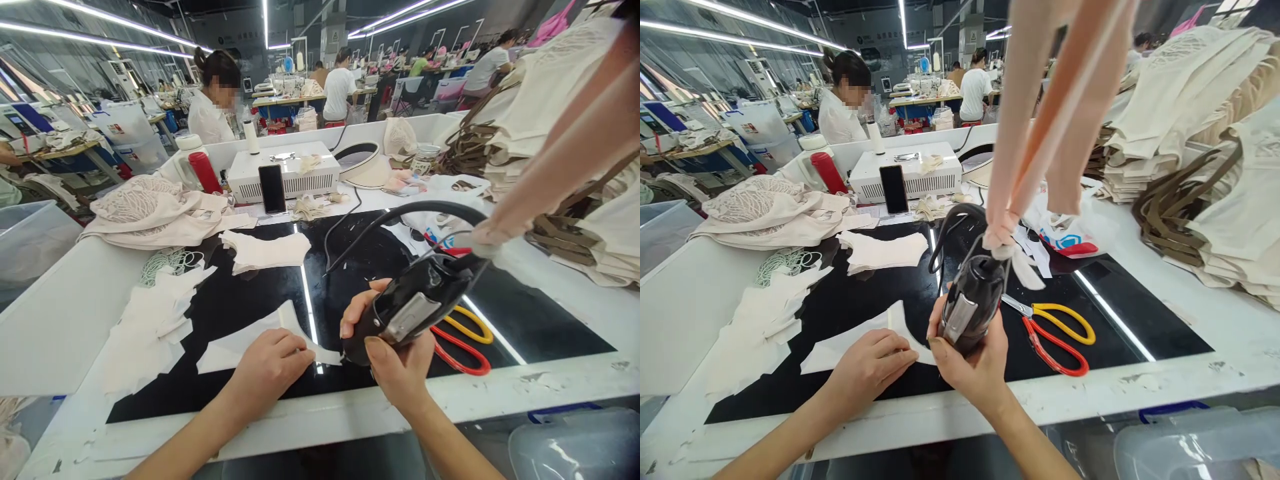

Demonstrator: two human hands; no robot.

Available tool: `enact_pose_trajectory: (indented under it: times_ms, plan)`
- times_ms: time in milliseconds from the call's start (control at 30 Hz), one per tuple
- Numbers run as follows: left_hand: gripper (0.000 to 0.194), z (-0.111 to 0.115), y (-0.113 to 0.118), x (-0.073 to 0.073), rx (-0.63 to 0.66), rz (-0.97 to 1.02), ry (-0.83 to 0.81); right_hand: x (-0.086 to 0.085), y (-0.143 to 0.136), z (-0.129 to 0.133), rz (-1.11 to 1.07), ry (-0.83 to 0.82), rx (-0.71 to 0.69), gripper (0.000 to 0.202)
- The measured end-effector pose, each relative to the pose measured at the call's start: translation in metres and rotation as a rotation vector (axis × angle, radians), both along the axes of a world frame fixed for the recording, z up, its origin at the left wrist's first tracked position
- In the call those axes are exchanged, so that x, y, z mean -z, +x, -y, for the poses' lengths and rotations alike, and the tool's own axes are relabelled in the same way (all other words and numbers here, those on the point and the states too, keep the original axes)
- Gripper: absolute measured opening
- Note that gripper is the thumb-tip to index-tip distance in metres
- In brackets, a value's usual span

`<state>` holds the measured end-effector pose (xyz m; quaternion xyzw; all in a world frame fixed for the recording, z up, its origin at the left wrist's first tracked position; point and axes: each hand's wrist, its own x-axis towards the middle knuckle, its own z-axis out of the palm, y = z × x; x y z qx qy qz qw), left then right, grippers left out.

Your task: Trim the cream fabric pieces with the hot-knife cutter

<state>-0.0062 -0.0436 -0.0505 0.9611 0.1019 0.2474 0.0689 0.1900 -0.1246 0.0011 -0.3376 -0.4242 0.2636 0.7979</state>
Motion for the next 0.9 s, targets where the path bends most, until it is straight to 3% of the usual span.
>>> enact_pose_trajectory:
  times_ms: [400,900]
  plan:
    - [0.013,0.004,0.004,0.016,-0.023,0.07,-0.007,0.003,0.001,-0.007,-0.023,-0.01,-0.024,0.04]
    - [0.014,0.008,0.009,0.019,-0.035,0.086,0.017,0.011,-0.007,-0.021,0.016,-0.024,0.0,0.037]
